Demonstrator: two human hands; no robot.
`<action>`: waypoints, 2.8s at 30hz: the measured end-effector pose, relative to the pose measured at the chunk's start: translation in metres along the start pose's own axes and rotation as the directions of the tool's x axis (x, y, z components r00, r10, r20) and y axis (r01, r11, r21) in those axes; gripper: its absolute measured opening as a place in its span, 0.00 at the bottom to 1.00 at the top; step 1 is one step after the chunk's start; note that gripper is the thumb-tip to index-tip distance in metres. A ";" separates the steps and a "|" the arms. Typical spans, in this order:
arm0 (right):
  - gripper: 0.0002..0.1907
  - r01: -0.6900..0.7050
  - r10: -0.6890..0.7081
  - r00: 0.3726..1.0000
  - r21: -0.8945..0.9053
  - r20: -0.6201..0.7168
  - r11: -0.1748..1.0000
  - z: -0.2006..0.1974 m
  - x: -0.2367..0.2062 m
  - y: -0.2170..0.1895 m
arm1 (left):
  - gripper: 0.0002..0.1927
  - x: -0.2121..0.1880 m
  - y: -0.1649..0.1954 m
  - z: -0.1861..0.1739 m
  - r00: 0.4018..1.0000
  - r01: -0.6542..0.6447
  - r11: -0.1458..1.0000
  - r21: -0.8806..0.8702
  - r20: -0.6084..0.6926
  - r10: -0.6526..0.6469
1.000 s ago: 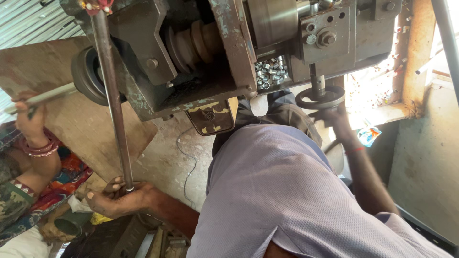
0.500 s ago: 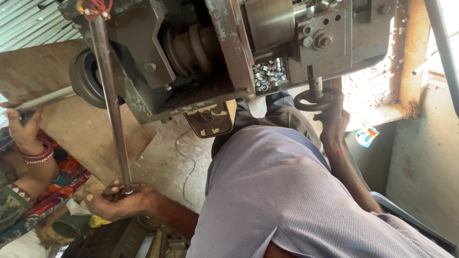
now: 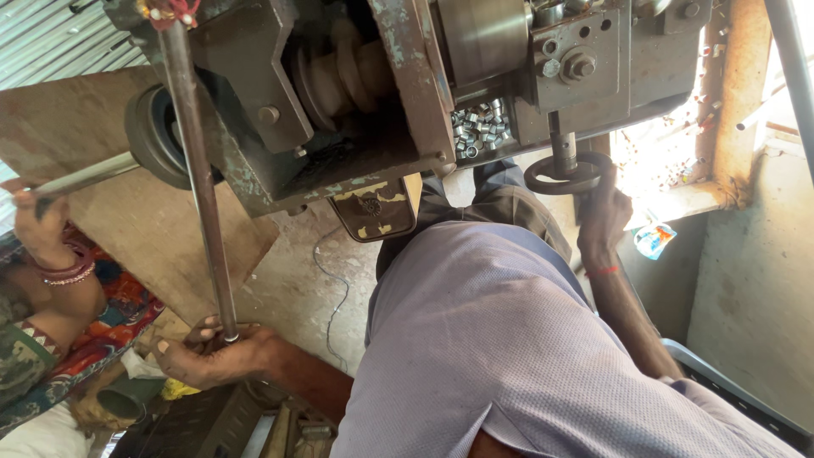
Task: The person operates a metalworking machine by repeatedly pulling a lever and hand-turning a wheel, then clears finished metal nuts from the workspace.
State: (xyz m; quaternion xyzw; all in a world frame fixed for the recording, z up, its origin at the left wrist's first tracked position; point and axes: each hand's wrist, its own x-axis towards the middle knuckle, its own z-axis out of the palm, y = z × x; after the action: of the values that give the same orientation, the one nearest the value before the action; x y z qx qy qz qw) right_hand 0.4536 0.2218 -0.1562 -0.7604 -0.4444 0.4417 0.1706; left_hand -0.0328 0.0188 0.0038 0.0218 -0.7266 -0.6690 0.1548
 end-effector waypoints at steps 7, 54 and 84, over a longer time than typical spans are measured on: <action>0.20 0.457 -0.301 0.859 -0.357 0.414 0.814 0.037 0.022 -0.002 | 0.19 0.004 -0.014 -0.016 0.987 -0.127 0.992 0.029 0.104 0.123; 0.44 -0.088 0.095 0.995 0.228 -0.022 0.970 0.001 -0.004 -0.037 | 0.21 -0.001 -0.001 0.000 0.983 -0.172 0.977 0.122 0.081 0.163; 0.19 0.173 0.182 0.692 -0.405 0.699 0.898 -0.013 0.028 -0.015 | 0.17 0.012 -0.044 -0.046 0.764 -0.621 0.744 0.246 0.406 0.502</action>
State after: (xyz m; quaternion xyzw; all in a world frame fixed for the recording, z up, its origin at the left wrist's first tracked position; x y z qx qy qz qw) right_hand 0.4627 0.2543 -0.1537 -0.5442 -0.5612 0.5922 -0.1954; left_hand -0.0406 -0.0333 -0.0338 -0.2788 -0.8247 -0.4365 0.2273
